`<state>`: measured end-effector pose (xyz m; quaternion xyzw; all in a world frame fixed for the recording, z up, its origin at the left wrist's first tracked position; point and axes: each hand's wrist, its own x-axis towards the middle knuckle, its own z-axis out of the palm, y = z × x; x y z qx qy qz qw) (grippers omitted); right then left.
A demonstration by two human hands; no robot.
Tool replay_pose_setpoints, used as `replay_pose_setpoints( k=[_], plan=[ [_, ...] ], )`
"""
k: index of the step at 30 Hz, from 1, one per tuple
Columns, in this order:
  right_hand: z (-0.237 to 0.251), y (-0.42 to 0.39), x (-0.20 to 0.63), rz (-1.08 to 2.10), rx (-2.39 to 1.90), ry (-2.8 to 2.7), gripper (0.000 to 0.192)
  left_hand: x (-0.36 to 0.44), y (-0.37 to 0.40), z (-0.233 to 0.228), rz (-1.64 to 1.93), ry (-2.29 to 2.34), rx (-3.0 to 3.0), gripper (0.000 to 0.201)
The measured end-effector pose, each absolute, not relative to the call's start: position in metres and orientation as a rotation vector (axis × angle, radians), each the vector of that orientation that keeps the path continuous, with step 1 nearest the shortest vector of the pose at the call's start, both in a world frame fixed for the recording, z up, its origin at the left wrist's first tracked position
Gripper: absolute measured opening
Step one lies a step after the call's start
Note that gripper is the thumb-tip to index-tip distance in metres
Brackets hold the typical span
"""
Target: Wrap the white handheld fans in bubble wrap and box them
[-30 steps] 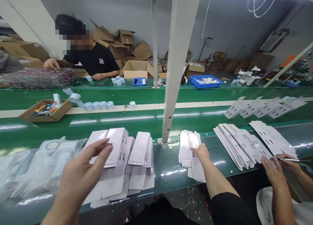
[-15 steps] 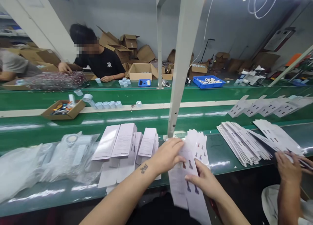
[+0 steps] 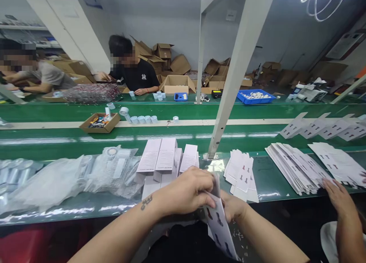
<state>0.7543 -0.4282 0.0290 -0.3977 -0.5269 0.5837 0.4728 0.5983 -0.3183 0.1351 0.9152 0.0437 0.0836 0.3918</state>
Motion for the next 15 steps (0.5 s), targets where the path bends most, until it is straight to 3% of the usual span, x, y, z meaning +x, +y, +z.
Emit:
replay_pose_setpoints(
  k=[3,7,10,13,15],
  plan=[
    [0.049,-0.425,0.75,1.426,-0.9,-1.346,0.129,0.575,-0.319,0.151,0.257,0.196,2.336,0.02],
    [0.061,-0.431,0.735,1.074,-1.262,-1.23,0.119,0.553,-0.319,0.149,0.373,0.267,2.29,0.043],
    [0.057,-0.432,0.718,0.658,-1.539,-1.163,0.107,0.555,-0.321,0.123,0.676,0.514,2.032,0.026],
    [0.051,-0.431,0.702,0.285,-1.546,-1.287,0.099,0.564,-0.325,0.093,0.922,0.715,1.541,0.021],
    [0.051,-0.433,0.696,0.141,-1.491,-1.445,0.087,0.567,-0.329,0.083,0.884,0.687,1.298,0.05]
  ],
)
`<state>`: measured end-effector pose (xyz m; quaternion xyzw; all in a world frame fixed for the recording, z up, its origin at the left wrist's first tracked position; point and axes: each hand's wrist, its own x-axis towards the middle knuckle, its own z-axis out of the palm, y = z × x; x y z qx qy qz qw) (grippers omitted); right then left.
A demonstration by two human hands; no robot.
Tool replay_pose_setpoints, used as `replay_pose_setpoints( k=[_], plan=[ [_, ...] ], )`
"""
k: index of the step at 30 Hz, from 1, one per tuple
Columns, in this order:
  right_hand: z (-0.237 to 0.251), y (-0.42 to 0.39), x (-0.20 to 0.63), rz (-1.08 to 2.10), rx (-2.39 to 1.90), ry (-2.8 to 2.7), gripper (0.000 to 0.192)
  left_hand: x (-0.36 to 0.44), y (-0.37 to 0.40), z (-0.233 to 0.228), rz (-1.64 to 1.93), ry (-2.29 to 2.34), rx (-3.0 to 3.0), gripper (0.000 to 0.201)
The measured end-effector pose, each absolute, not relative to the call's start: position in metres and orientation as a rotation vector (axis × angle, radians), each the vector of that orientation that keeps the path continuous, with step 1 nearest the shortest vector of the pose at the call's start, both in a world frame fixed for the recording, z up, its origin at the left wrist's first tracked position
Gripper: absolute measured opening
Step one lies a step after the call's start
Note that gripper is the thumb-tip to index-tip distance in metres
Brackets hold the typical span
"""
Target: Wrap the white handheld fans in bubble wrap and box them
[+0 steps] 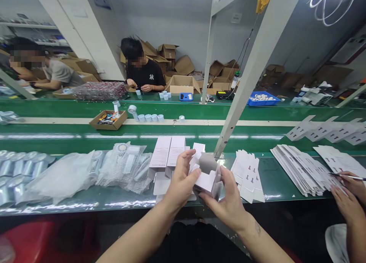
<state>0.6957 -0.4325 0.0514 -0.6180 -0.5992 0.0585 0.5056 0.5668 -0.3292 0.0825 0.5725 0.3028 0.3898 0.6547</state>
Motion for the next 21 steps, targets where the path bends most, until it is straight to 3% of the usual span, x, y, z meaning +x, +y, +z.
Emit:
replay_pose_setpoints(
  k=[2,4,7,12,15,17,19,21],
  plan=[
    [0.055,-0.435,0.694,0.106,-1.475,-1.603,0.075,0.564,-0.331,0.081,0.781,0.649,1.169,0.075],
    [0.061,-0.438,0.696,0.144,-1.495,-1.704,0.06,0.556,-0.328,0.084,0.679,0.603,1.092,0.083],
    [0.072,-0.438,0.705,0.274,-1.526,-1.745,0.038,0.545,-0.317,0.086,0.536,0.468,0.926,0.073],
    [0.085,-0.43,0.72,0.551,-1.445,-1.867,0.031,0.551,-0.311,0.079,0.33,0.471,0.859,0.058],
    [0.078,-0.43,0.714,0.558,-1.462,-1.826,0.046,0.562,-0.324,0.077,0.423,0.675,0.993,0.042],
    [0.067,-0.434,0.702,0.439,-1.578,-1.669,0.078,0.566,-0.333,0.079,0.628,0.824,1.07,0.031],
    [0.057,-0.439,0.689,0.315,-1.655,-1.482,0.101,0.564,-0.338,0.082,0.729,0.844,1.205,0.034],
    [0.052,-0.444,0.68,0.307,-1.674,-1.35,0.098,0.559,-0.336,0.085,0.633,0.704,1.361,0.04]
  ],
)
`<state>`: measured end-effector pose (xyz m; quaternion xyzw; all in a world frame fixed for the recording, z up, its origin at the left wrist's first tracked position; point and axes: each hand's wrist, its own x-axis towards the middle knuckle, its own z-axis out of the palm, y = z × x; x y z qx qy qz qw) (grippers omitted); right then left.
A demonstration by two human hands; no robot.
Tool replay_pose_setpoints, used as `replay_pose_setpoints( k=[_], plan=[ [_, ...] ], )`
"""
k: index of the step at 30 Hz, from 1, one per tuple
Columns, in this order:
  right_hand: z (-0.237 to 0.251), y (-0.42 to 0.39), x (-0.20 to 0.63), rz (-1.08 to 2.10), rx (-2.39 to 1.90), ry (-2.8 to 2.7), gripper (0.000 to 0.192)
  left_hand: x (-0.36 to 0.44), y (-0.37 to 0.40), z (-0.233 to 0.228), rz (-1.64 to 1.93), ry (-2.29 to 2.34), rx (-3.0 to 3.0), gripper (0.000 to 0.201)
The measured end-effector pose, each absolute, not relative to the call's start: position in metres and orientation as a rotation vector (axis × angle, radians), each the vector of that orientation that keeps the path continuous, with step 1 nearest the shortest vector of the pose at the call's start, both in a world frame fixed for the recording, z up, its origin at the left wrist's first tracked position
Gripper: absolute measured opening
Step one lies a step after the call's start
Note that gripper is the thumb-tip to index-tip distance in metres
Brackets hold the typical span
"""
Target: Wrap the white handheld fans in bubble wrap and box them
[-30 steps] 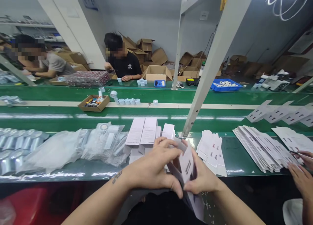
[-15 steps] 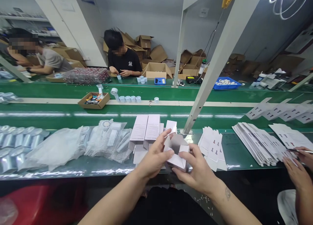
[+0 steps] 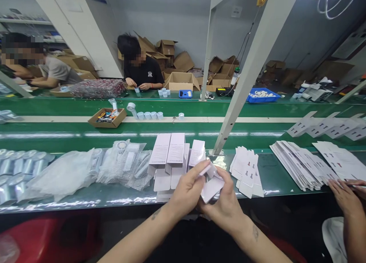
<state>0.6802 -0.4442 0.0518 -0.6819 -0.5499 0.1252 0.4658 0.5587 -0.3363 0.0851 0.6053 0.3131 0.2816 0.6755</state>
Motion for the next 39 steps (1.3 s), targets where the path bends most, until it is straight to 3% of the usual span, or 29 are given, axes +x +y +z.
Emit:
replay_pose_setpoints(
  k=[3,8,18,22,26,29,31,34,36,39],
  plan=[
    [0.055,-0.449,0.681,0.45,-1.686,-1.309,0.083,0.553,-0.327,0.089,0.417,0.469,1.402,0.038],
    [0.064,-0.455,0.698,0.513,-1.614,-1.389,0.088,0.566,-0.329,0.088,0.364,0.433,1.099,0.059],
    [0.053,-0.455,0.733,0.471,-1.329,-1.58,0.097,0.598,-0.352,0.102,0.291,0.661,0.856,0.035],
    [0.042,-0.455,0.758,0.556,-1.26,-1.609,0.107,0.613,-0.352,0.102,0.254,0.703,0.917,0.034],
    [0.039,-0.457,0.78,0.88,-1.16,-1.437,0.111,0.617,-0.341,0.09,0.159,0.553,1.107,0.056],
    [0.038,-0.454,0.792,1.008,-0.974,-1.198,0.107,0.616,-0.333,0.075,0.076,0.332,1.417,0.103],
    [0.029,-0.448,0.807,1.052,-0.912,-1.049,0.114,0.621,-0.33,0.068,0.049,0.341,1.686,0.121],
    [-0.001,-0.43,0.854,0.99,-1.286,-0.692,0.117,0.637,-0.32,0.067,0.17,0.696,2.01,0.115],
    [-0.028,-0.418,0.898,0.8,-1.865,-0.272,0.102,0.648,-0.302,0.07,0.231,1.077,2.156,0.108],
    [-0.065,-0.407,0.953,0.686,-2.255,0.057,0.098,0.661,-0.264,0.065,0.122,1.591,2.356,0.092]
  ],
)
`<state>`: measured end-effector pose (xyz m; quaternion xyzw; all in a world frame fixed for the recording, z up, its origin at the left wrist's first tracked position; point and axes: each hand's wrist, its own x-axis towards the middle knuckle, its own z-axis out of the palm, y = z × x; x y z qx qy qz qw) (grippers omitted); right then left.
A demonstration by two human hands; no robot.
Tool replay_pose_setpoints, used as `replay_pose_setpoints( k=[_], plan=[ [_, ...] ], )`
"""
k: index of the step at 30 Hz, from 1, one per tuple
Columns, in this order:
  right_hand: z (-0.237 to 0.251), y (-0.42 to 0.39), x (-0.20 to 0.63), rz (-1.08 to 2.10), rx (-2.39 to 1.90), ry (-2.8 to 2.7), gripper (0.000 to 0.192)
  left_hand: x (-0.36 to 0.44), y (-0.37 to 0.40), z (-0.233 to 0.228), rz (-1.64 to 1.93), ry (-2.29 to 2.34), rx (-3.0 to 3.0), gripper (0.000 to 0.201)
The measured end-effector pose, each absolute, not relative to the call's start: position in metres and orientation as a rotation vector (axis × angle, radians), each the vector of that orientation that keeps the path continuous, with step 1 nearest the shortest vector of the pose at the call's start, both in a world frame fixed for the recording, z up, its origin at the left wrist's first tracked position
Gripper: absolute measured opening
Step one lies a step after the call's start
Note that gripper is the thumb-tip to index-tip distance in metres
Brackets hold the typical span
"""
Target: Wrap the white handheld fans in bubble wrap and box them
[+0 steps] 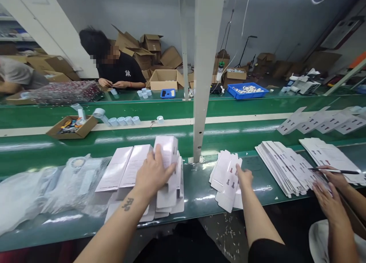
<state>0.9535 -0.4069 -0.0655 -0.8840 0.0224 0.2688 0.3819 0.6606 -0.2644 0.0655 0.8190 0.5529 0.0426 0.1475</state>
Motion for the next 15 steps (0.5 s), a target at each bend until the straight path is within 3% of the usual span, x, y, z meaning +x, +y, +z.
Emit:
replay_pose_setpoints(
  k=[4,7,15],
  plan=[
    [-0.1,-0.403,0.979,0.66,-2.431,0.145,0.101,0.667,-0.241,0.048,-0.137,1.828,2.577,0.075],
    [-0.112,-0.402,0.98,0.621,-2.478,0.144,0.097,0.67,-0.256,0.041,-0.026,1.742,2.72,0.064],
    [-0.071,-0.417,0.978,0.585,-2.187,-0.104,0.046,0.685,-0.312,0.039,0.24,0.665,2.593,0.035]
  ],
)
